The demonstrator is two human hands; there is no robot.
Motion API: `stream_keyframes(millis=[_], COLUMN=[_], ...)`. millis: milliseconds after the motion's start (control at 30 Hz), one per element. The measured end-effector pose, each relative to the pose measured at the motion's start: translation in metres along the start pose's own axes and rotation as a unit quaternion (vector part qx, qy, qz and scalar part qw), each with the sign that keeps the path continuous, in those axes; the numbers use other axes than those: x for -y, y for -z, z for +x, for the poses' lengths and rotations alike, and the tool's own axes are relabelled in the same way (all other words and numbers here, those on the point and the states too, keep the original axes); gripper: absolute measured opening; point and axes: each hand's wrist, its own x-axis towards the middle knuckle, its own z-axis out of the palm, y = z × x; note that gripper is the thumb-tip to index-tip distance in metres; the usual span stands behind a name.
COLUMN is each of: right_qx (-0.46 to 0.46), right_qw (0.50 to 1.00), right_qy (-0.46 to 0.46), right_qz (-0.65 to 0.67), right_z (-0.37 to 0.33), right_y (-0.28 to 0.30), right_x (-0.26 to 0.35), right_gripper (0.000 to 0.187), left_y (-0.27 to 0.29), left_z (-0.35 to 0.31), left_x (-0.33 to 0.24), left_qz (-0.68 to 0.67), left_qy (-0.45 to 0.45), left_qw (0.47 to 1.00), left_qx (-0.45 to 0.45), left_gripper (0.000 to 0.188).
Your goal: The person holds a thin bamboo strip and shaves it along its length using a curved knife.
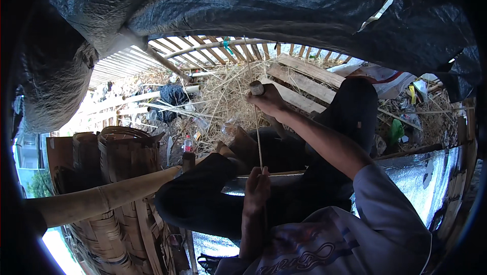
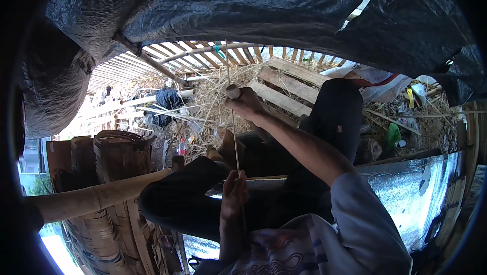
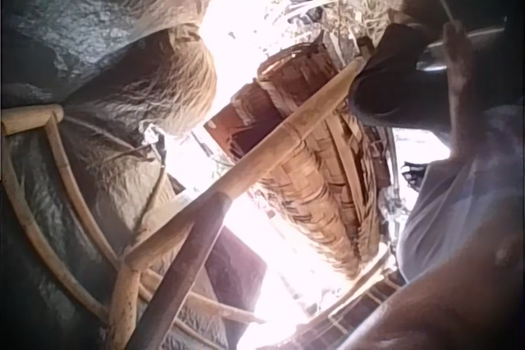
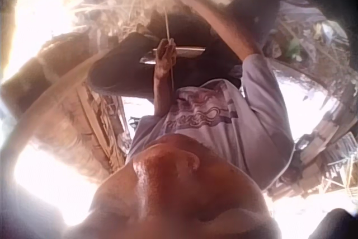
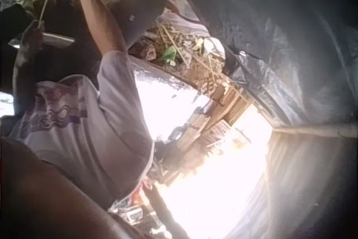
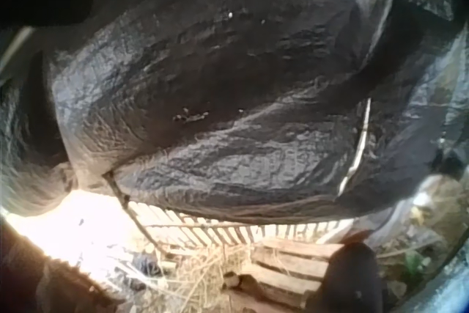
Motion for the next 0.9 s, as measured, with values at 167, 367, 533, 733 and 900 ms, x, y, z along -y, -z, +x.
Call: stream_keyframes(millis=[167, 367, 533, 733, 900], right_qx=[0.157, 0.155, 0.085, 0.162, 0.128], right_qw=[0.985, 0.986, 0.995, 0.985, 0.989], right_qy=[0.069, 0.030, 0.001, 0.054, 0.071], right_qz=[0.015, 0.059, 0.054, -0.014, -0.003], right_z=[-0.062, -0.064, -0.036, -0.061, -0.067], right_y=[-0.026, -0.025, 0.006, 0.000, 0.005], right_x=[0.025, 0.028, 0.036, 0.035, 0.055], right_gripper=[0.023, 0.027, 0.024, 0.028, 0.034], left_y=[0.001, 0.003, -0.002, -0.001, 0.011], left_z=[0.006, 0.012, 0.012, 0.014, 0.019], left_x=[-0.016, -0.016, -0.005, -0.013, -0.005], left_qz=[-0.021, 0.010, -0.024, 0.018, 0.019], left_qy=[-0.020, -0.069, -0.045, -0.061, -0.092], left_qw=[0.996, 0.994, 0.997, 0.995, 0.988], left_qx=[-0.090, -0.082, -0.054, -0.082, -0.125], left_gripper=[0.021, 0.022, 0.021, 0.027, 0.026])
